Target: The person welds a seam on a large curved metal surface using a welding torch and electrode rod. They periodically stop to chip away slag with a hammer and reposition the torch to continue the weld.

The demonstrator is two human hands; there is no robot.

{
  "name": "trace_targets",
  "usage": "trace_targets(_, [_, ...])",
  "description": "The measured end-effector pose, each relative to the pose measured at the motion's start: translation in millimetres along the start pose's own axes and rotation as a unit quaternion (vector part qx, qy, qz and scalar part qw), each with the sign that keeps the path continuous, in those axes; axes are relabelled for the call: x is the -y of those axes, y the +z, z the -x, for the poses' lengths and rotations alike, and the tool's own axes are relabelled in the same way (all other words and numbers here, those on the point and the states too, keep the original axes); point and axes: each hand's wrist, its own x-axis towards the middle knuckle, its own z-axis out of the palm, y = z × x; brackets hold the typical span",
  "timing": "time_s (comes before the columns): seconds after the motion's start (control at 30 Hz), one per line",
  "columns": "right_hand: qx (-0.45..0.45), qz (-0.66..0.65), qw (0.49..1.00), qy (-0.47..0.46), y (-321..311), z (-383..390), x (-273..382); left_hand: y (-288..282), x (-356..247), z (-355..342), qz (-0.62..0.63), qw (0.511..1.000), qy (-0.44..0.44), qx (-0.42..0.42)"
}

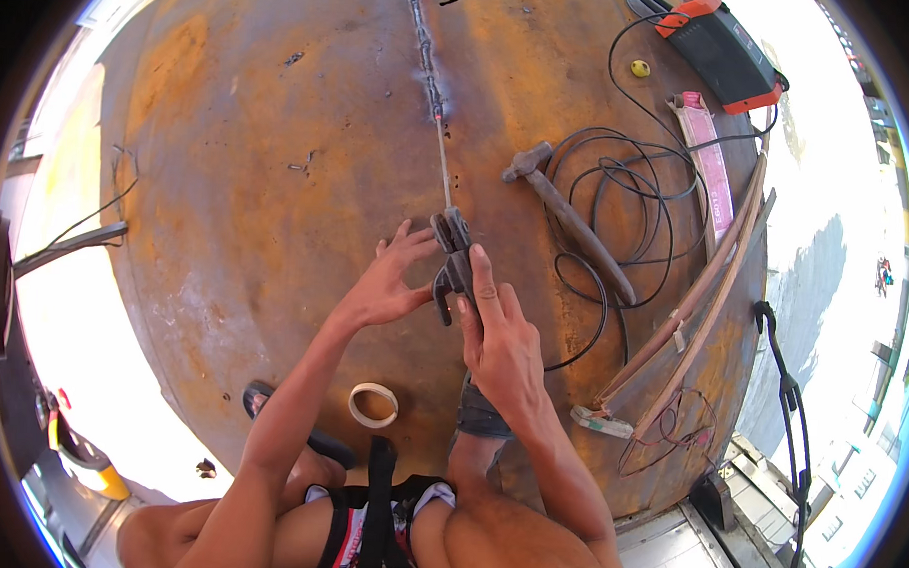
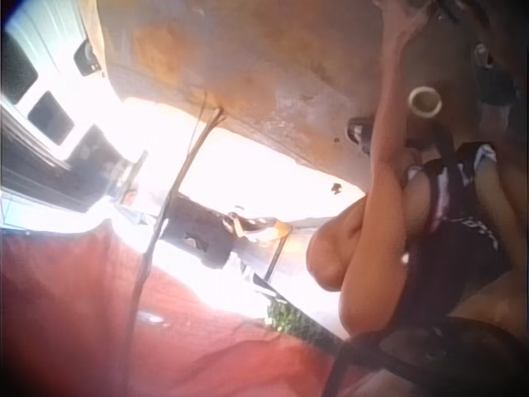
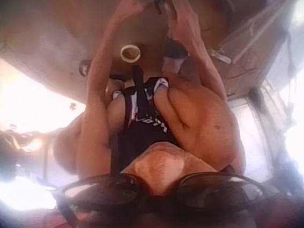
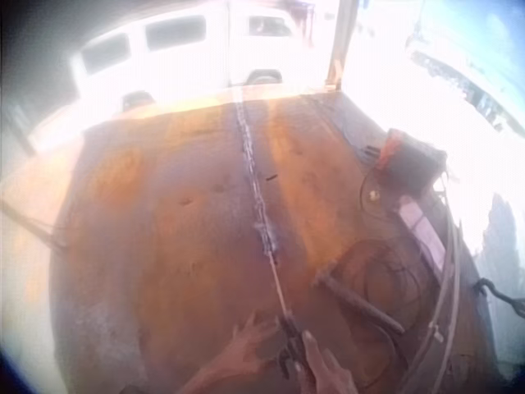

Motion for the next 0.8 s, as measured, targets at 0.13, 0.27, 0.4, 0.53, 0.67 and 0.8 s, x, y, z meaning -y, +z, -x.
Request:
trace_targets(0.13, [0.002, 0.006, 1.0, 0.003, 0.4, 0.7, -0.9, 0.3, 0.1, 0.0, -0.001, 1.0, 0.003, -0.002])
trace_targets(0.27, [0.004, 0.0, 1.0, 0.005, -0.3, 0.4, 0.6, 1.5, 1.7, 0.3, 0.002, 1.0, 0.004, -0.006])
trace_targets(0.4, [-0.002, -0.004, 1.0, -0.001, 0.3, 0.6, 0.0, 1.4, 2.9, -1.6, 0.006, 1.0, 0.025, -0.012])
trace_targets(0.53, [0.003, 0.002, 1.0, 0.004, 0.0, 0.5, 0.1, 1.5, 2.6, 0.2, 0.008, 1.0, 0.013, -0.009])
trace_targets(0.67, [0.002, 0.002, 1.0, 0.002, 0.2, 0.8, -0.1, 1.5, 2.5, -0.4, 0.005, 1.0, 0.007, -0.003])
trace_targets(0.8, [0.004, 0.006, 1.0, 0.004, 0.0, 0.6, 0.6, 0.6, 1.7, -0.9, 0.003, 1.0, 0.007, 0.0])
